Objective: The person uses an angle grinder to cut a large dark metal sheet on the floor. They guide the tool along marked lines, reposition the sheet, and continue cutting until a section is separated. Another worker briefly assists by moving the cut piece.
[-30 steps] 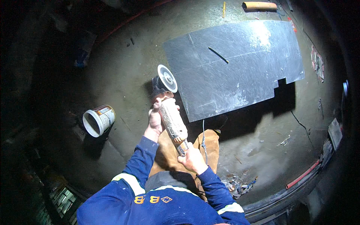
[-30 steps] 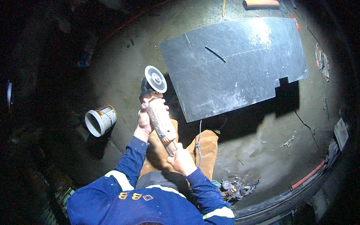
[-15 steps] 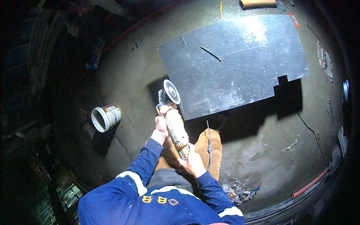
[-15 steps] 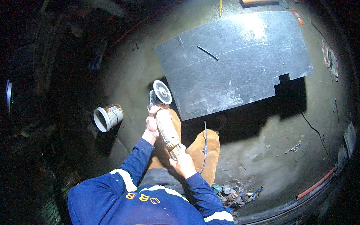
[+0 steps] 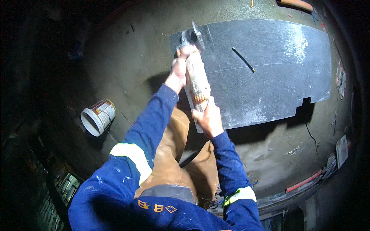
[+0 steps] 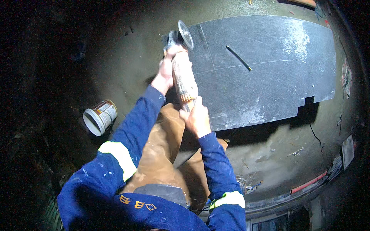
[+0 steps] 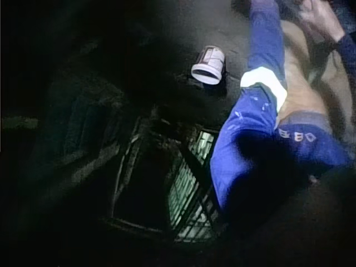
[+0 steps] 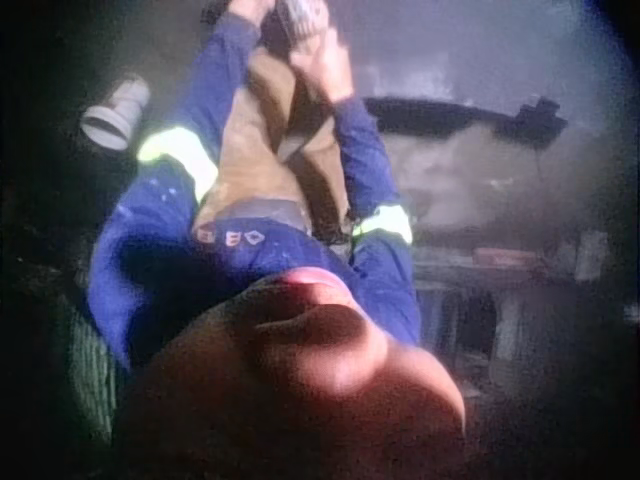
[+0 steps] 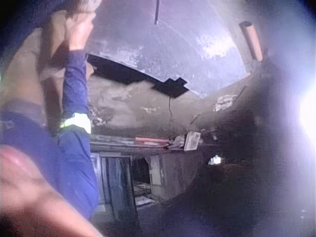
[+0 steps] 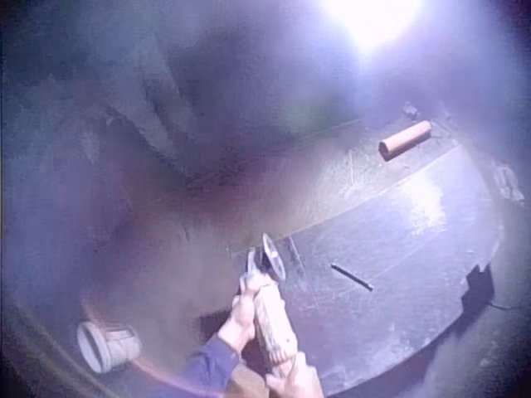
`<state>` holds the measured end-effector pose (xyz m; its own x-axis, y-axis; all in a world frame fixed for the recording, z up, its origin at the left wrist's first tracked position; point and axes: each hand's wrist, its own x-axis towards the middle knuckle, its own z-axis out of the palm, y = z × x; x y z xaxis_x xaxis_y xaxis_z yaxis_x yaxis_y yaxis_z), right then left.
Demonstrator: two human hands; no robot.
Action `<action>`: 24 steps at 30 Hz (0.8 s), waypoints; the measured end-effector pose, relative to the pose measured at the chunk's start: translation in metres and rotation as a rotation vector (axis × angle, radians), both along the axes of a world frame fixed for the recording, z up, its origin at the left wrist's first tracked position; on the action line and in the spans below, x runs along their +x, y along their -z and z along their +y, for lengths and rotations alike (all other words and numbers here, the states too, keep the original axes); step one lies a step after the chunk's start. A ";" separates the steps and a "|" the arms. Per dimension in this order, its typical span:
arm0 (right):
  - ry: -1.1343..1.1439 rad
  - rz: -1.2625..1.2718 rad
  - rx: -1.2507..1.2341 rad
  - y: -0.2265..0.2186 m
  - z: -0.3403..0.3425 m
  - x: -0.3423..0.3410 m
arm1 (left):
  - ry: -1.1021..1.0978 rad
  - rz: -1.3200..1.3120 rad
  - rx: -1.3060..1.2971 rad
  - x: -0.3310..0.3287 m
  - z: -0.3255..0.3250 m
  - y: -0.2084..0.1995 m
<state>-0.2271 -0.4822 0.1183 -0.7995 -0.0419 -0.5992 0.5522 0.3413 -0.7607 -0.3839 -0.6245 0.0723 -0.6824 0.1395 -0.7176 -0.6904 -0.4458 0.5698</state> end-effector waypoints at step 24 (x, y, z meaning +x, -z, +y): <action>0.063 -0.052 -0.020 0.095 0.001 -0.119 | -0.025 0.072 -0.069 -0.128 0.011 0.100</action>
